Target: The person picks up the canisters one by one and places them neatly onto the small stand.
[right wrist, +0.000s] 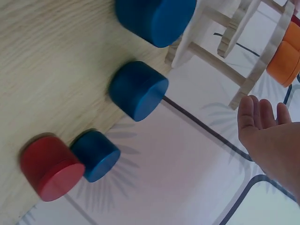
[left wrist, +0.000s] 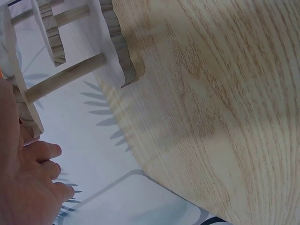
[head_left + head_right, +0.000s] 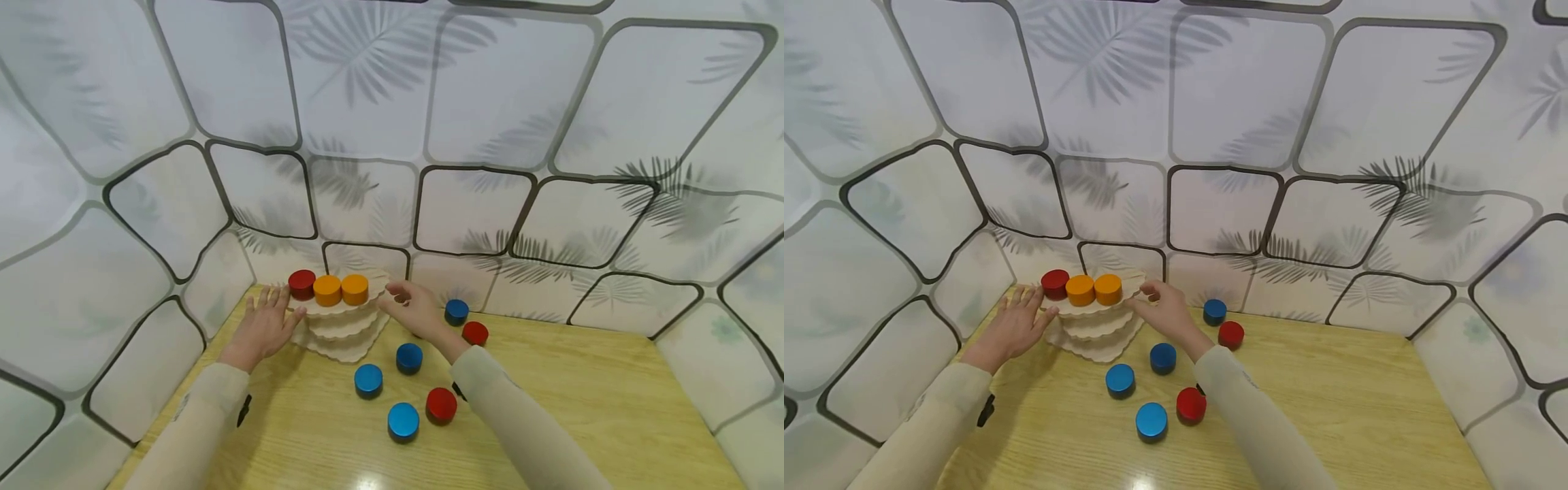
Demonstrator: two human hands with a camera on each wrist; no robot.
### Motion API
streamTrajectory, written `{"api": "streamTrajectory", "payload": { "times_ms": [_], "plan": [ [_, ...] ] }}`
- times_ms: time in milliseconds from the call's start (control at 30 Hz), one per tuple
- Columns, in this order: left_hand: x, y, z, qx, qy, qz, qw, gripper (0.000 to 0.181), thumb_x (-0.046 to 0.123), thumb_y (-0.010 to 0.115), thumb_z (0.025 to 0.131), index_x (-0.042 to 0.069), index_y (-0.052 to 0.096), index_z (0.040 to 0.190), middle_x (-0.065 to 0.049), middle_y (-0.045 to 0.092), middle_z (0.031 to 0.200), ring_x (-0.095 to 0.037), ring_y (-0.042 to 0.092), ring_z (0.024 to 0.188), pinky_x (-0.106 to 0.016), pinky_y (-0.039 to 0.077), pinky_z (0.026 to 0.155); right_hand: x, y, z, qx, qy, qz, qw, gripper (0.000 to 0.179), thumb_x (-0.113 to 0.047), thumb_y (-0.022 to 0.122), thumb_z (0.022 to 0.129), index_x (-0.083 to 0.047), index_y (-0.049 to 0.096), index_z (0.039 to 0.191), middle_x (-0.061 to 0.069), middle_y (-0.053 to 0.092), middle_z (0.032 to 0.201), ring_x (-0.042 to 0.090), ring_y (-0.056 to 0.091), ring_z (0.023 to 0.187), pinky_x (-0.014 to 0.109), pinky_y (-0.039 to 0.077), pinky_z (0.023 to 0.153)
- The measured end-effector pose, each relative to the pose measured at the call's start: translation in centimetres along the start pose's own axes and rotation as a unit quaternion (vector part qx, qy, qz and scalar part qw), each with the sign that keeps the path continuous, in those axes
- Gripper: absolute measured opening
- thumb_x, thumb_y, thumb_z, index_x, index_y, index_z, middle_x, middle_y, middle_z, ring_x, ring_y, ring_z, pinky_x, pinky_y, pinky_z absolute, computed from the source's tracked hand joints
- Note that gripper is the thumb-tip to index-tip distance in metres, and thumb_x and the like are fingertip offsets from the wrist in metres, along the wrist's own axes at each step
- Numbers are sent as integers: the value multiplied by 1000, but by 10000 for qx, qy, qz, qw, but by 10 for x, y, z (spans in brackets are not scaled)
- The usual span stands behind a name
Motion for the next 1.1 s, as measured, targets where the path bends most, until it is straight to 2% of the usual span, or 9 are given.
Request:
{"api": "streamTrajectory", "payload": {
  "times_ms": [333,567,767,967,1100],
  "plan": [
    [-1,1,2,3,21,-83,10000,79,52,29,114,-9,21,164,-36,28,166,-57,18,157,-77,12,124,31,-13,-30,-179,-42,22,9998,45,-27,75,99,-4,67,136,16,71,136,33,68,123,48,57,104],
    [-1,2,2,-7,24,-106,9999,80,53,29,114,-9,21,164,-36,28,166,-58,17,157,-77,13,123,54,-13,-52,-489,281,72,9984,46,-33,76,99,-12,68,138,12,71,137,30,67,124,44,57,103],
    [-1,2,2,11,22,-110,9999,80,53,28,114,-9,21,164,-36,28,166,-58,17,157,-78,13,123,67,-13,-69,-686,202,217,9972,48,-32,75,99,-5,67,139,18,68,139,31,67,123,41,58,102],
    [0,1,0,37,18,-123,9999,79,52,28,114,-10,22,163,-37,29,166,-59,20,156,-78,15,123,79,-16,-85,-843,200,211,9960,53,-33,75,99,-2,64,140,19,68,140,31,67,123,31,58,99],
    [0,1,-1,44,28,-160,9999,79,53,29,114,-9,22,164,-37,29,165,-59,20,155,-78,15,123,85,-19,-94,-850,214,263,9958,53,-32,75,99,0,64,140,18,69,138,32,68,122,30,58,99]
  ]
}}
Point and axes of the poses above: each hand's wrist, its own z-axis towards the middle knuckle, its own y-axis out of the palm, x = y × z, the point moved 10 cm from there along z, towards the middle knuckle
